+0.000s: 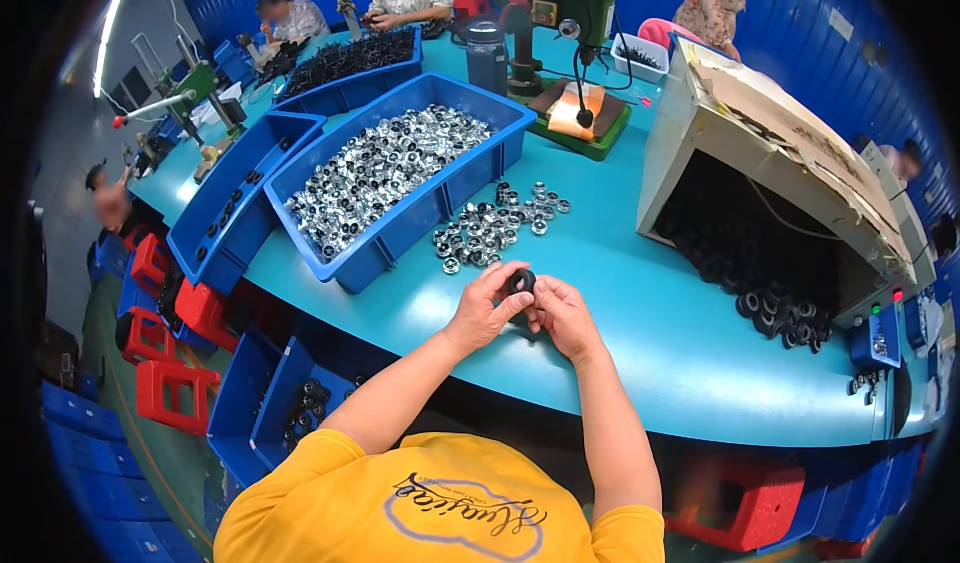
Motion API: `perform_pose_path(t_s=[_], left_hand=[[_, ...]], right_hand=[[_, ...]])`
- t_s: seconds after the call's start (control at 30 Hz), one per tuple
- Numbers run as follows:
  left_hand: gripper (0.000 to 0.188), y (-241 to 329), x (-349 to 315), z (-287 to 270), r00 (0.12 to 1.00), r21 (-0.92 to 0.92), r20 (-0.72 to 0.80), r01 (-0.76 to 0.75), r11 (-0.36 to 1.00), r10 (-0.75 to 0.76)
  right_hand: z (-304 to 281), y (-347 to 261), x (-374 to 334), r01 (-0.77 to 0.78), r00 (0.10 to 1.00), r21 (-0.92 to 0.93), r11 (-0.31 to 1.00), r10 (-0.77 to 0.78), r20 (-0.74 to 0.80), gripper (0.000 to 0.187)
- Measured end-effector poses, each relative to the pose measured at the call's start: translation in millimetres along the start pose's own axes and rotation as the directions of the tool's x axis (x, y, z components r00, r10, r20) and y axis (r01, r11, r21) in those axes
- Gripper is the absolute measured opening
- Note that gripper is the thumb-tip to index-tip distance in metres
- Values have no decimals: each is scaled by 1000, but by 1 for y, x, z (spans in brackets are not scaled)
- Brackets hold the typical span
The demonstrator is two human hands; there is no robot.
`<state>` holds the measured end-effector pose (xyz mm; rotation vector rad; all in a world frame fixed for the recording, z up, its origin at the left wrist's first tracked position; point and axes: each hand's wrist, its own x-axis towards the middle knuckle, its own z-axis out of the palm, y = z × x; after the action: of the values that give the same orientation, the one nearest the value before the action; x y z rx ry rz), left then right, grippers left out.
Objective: Assembling toy wheels by manually pressing tires onto hubs.
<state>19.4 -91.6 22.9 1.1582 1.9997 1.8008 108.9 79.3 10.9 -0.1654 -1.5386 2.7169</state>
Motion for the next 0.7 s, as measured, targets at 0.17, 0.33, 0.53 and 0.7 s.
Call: perform_pose_path(t_s=[0.17, 0.33, 0.53, 0.7], left_hand=[[38, 14, 2, -1, 999, 150, -26, -22, 988, 26], [40, -3, 1, 6, 997, -110, -11, 73, 991, -75], [40, 0, -3, 10, 999, -53, 4, 44, 998, -44], [24, -7, 0, 6, 987, 133, -69, -134, 982, 144]], right_hand=[[-7, 7, 3, 48, 993, -196, 980, -68, -95, 32], [-2, 11, 5, 70, 979, -255, 964, -115, -167, 33], [-7, 11, 6, 99, 980, -138, 985, -121, -160, 35], [-2, 6, 4, 59, 983, -93, 994, -75, -168, 31]])
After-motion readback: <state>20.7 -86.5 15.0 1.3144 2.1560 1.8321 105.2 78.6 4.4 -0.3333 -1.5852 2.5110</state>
